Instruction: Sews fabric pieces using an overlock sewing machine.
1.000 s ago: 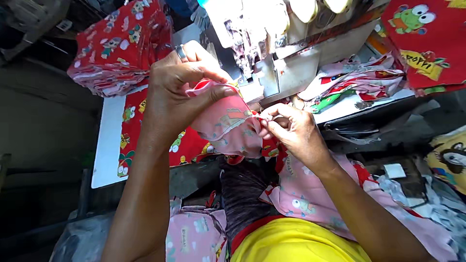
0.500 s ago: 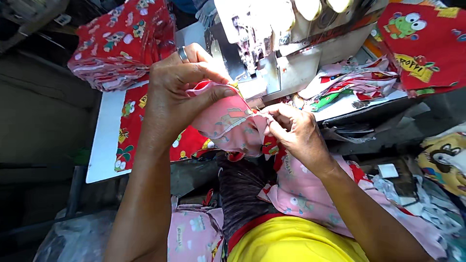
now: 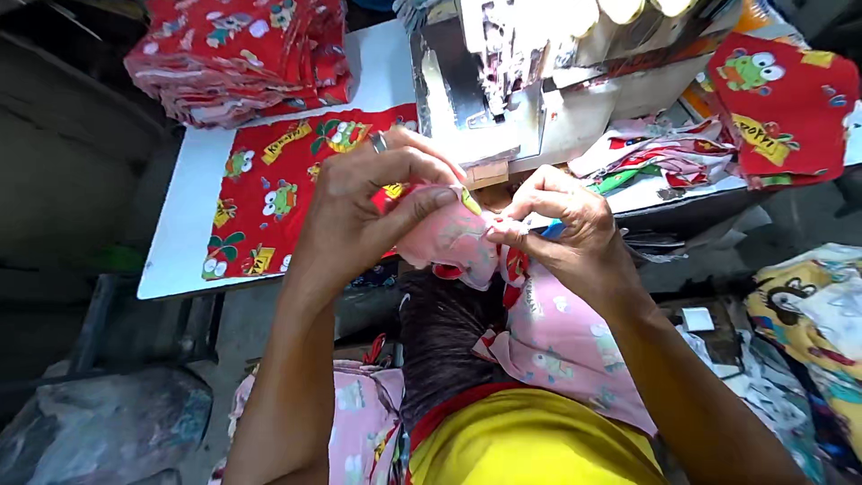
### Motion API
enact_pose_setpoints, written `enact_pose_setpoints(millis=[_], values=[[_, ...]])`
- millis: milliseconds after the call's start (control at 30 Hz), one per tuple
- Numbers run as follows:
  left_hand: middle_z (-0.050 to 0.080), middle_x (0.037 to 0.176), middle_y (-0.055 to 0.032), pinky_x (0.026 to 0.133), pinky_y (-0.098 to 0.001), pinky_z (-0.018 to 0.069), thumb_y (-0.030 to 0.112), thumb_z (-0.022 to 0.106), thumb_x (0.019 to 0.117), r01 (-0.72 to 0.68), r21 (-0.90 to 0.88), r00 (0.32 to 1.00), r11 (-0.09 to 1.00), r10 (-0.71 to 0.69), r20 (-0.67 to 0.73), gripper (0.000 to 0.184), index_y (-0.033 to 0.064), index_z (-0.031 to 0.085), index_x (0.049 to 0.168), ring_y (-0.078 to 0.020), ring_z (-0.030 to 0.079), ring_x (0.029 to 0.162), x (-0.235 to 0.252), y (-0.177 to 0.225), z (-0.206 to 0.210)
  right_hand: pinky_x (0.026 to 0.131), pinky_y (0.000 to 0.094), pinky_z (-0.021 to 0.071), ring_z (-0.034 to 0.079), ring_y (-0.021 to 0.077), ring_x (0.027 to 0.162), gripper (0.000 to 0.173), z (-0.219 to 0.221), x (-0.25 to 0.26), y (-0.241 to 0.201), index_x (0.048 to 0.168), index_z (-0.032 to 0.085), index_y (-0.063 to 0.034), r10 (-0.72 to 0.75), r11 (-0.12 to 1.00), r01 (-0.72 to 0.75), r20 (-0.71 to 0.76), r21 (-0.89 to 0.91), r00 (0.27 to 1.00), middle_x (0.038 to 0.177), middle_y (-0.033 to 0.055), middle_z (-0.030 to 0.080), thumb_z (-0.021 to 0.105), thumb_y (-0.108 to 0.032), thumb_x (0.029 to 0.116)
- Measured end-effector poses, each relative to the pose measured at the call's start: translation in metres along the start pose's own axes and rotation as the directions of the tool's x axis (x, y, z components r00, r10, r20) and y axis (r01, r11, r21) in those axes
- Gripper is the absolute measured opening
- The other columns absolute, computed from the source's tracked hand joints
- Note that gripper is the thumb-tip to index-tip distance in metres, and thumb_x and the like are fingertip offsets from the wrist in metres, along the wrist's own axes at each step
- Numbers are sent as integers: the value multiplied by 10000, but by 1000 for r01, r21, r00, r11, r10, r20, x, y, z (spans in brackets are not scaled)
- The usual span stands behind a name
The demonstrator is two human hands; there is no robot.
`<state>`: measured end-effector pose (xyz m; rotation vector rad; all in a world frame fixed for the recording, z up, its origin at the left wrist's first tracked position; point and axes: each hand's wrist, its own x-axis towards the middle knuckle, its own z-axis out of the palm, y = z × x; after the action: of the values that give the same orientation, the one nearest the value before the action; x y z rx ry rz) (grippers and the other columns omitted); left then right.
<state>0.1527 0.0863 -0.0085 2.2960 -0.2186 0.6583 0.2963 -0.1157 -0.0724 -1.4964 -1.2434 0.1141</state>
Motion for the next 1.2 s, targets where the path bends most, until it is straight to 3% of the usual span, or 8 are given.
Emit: enact_pose_setpoints(millis=[100, 200, 267, 367, 667, 967, 1100, 1200], values=[[708, 964, 160, 767, -137, 559, 246, 649, 1009, 116, -261, 993, 958, -116, 16, 73, 203, 696, 1044, 46, 664, 862, -16, 10, -4, 678, 170, 537, 624, 45, 793, 80, -4, -2, -5, 922, 685, -35, 6, 962, -46, 148, 269, 989, 911, 21, 650, 733, -99, 919], [688, 929, 135, 762, -143, 547, 140, 593, 1015, 190, -261, 981, 946, -190, 27, 64, 140, 644, 1055, 40, 649, 840, -27, 5, -1, 600, 139, 547, 627, -8, 707, 43, -9, -2, -12, 973, 663, -44, -94, 759, -216, 432, 614, 897, 854, -26, 669, 690, -49, 941], [651, 875, 188, 700, -91, 521, 146, 602, 1014, 217, -269, 975, 938, -220, 21, 55, 178, 635, 1045, 87, 615, 780, -31, 9, -1, 572, 122, 517, 603, -15, 659, 50, -9, 0, -14, 972, 676, -34, -53, 862, -162, 403, 480, 914, 808, -22, 669, 675, -13, 926], [645, 889, 181, 729, -108, 526, 135, 602, 1016, 213, -199, 969, 957, -232, -80, 46, 146, 625, 1055, 82, 618, 799, -35, 12, 1, 547, 151, 465, 556, 17, 619, 61, -7, 1, -20, 996, 695, -50, 62, 997, -69, 254, 20, 965, 800, 3, 650, 695, -93, 954], [715, 953, 66, 784, -140, 574, 99, 673, 973, 245, -67, 944, 967, -253, -212, 101, 33, 718, 1035, 42, 671, 849, -42, 3, 8, 673, 162, 517, 639, 8, 771, 116, -1, 1, -32, 972, 734, -93, 7, 974, 34, 180, -225, 984, 868, -12, 689, 724, -201, 929], [691, 999, 95, 820, -179, 560, 112, 659, 983, 200, -223, 875, 954, -277, -396, 57, 95, 714, 988, 13, 657, 918, -48, -4, 25, 612, 158, 470, 585, 13, 696, 167, 4, 2, -33, 977, 720, -78, -15, 959, 50, 128, -278, 992, 828, -13, 656, 677, -239, 982], [639, 931, 114, 702, -139, 525, 174, 560, 1057, 297, -224, 798, 928, -370, -476, 83, 152, 633, 1087, 32, 616, 791, -58, 14, 42, 541, 214, 447, 569, 39, 627, 190, 12, 2, -39, 952, 723, -99, -3, 963, 33, 110, -268, 994, 761, -29, 643, 671, -279, 983], [652, 958, 134, 655, -92, 505, 227, 574, 1060, 266, -15, 871, 964, -247, -425, 111, 166, 648, 1119, 76, 606, 769, -58, 20, 11, 562, 182, 491, 593, 4, 637, 155, 21, 0, -47, 941, 726, -107, 16, 997, -4, 153, -83, 988, 748, -53, 658, 697, -256, 967]])
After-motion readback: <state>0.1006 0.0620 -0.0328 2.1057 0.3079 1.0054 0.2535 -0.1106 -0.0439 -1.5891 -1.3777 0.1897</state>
